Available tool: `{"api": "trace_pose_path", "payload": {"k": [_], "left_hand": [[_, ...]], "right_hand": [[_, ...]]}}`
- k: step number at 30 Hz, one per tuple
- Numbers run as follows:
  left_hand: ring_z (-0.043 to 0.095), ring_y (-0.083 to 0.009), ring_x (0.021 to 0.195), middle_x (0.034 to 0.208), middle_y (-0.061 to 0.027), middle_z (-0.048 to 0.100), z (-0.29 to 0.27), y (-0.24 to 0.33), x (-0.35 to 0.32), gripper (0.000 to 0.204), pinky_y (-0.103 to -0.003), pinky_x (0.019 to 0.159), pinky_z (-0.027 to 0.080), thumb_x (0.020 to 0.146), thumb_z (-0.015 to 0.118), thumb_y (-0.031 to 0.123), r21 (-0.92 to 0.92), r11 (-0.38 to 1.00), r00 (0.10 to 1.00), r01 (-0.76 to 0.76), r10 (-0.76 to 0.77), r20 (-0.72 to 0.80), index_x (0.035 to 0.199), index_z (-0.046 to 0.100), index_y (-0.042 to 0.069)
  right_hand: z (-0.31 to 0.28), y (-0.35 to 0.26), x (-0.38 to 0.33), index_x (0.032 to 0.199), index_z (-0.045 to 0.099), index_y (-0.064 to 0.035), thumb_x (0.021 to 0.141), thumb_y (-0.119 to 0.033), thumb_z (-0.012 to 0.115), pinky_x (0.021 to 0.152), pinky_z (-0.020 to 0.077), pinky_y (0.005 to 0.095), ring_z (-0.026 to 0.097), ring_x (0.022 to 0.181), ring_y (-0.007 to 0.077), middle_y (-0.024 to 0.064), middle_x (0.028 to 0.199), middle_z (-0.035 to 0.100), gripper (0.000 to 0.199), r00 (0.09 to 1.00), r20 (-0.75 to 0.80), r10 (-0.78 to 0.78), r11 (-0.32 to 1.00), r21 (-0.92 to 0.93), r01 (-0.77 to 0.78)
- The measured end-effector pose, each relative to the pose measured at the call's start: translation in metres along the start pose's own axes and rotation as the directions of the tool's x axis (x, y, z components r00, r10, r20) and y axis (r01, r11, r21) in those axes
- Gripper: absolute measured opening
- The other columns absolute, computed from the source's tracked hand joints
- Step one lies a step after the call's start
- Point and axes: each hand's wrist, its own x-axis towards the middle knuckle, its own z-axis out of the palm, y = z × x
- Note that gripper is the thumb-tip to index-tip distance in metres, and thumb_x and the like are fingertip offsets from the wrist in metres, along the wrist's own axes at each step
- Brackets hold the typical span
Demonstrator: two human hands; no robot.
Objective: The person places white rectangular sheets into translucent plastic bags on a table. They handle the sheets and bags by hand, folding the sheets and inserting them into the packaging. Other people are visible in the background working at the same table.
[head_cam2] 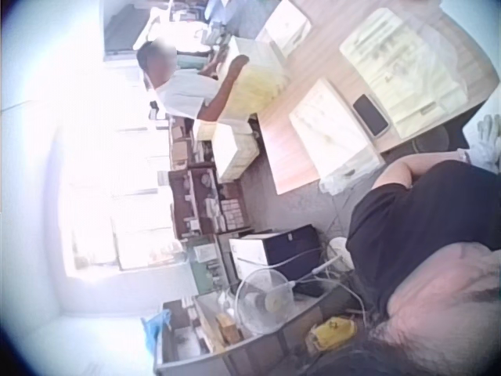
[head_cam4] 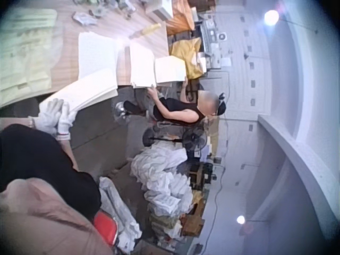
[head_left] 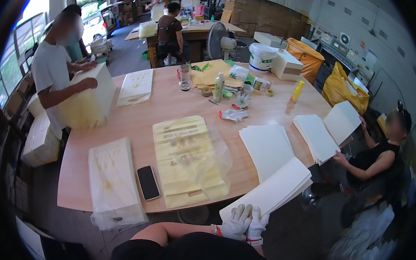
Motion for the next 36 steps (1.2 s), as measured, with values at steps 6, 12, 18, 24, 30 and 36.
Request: {"api": "trace_pose_path", "payload": {"k": [6, 12, 18, 24, 30, 36], "left_hand": [[0.051, -0.0411, 0.096, 0.121, -0.0287, 0.041, -0.112, -0.083, 0.025, 0.054, -0.047, 0.077, 0.045, 0.064, 0.066, 0.016, 0.145, 0.927, 0.765, 0.347, -0.190, -0.615, 0.113, 0.048, 0.002], [0.058, -0.0357, 0.079, 0.081, -0.0168, 0.059, -0.105, -0.135, 0.038, 0.040, -0.045, 0.071, 0.046, 0.068, 0.063, 0.019, -0.377, 0.878, 0.811, 0.296, -0.439, -0.386, 0.103, 0.051, 0.005], [0.055, -0.0326, 0.086, 0.088, -0.0188, 0.056, -0.053, -0.085, 0.054, 0.046, -0.041, 0.071, 0.045, 0.071, 0.056, 0.013, -0.267, 0.883, 0.912, 0.386, -0.408, -0.034, 0.115, 0.046, 0.004], [0.054, -0.0298, 0.084, 0.088, -0.0120, 0.054, -0.005, -0.161, 0.002, 0.042, -0.040, 0.079, 0.044, 0.073, 0.058, 0.012, 0.121, 0.986, 0.951, 0.114, -0.073, -0.300, 0.113, 0.047, 0.006], [0.052, -0.0276, 0.098, 0.098, -0.0090, 0.054, -0.005, -0.204, -0.040, 0.029, -0.043, 0.089, 0.041, 0.078, 0.053, 0.011, 0.128, 0.923, 0.910, 0.362, -0.321, -0.261, 0.107, 0.048, 0.011], [0.053, -0.0228, 0.092, 0.096, -0.0091, 0.053, -0.028, -0.214, -0.047, 0.042, -0.033, 0.078, 0.045, 0.078, 0.051, 0.010, 0.552, 0.469, 0.704, 0.689, -0.251, -0.665, 0.120, 0.045, 0.010]], "right_hand": [[-0.029, -0.039, 0.017, 0.105, 0.057, -0.0009, 0.070, -0.009, 0.065, 0.068, 0.0486, 0.0364, 0.060, 0.078, 0.0293, 0.0175, 0.098, 0.059, 0.037, 0.876, 0.369, -0.311, 0.809, -0.380, 0.447], [0.010, -0.035, 0.029, 0.100, 0.060, -0.0140, 0.077, -0.024, 0.056, 0.060, 0.0498, 0.0407, 0.061, 0.075, 0.0318, 0.0132, 0.101, 0.060, 0.026, 0.629, 0.775, 0.067, 0.330, -0.612, 0.719], [0.064, 0.027, 0.102, 0.100, 0.052, -0.0064, 0.075, -0.027, 0.058, 0.076, 0.0458, 0.0402, 0.057, 0.088, 0.0321, 0.0153, 0.103, 0.057, 0.033, 0.589, 0.808, 0.025, 0.410, -0.546, 0.731], [0.119, 0.091, 0.140, 0.123, 0.040, -0.0074, 0.084, -0.026, 0.051, 0.078, 0.0444, 0.0450, 0.054, 0.099, 0.0352, 0.0192, 0.116, 0.052, 0.045, 0.821, 0.544, -0.171, 0.447, -0.700, 0.557], [0.171, 0.052, 0.156, 0.118, 0.046, -0.0152, 0.087, -0.028, 0.042, 0.073, 0.0464, 0.0469, 0.059, 0.089, 0.0353, 0.0172, 0.099, 0.061, 0.034, 0.618, 0.785, 0.046, 0.192, -0.614, 0.766], [0.181, 0.040, 0.177, 0.113, 0.049, -0.0107, 0.084, -0.022, 0.048, 0.069, 0.0461, 0.0468, 0.059, 0.082, 0.0386, 0.0192, 0.090, 0.062, 0.032, 0.622, 0.783, -0.010, 0.337, -0.583, 0.740]]}}
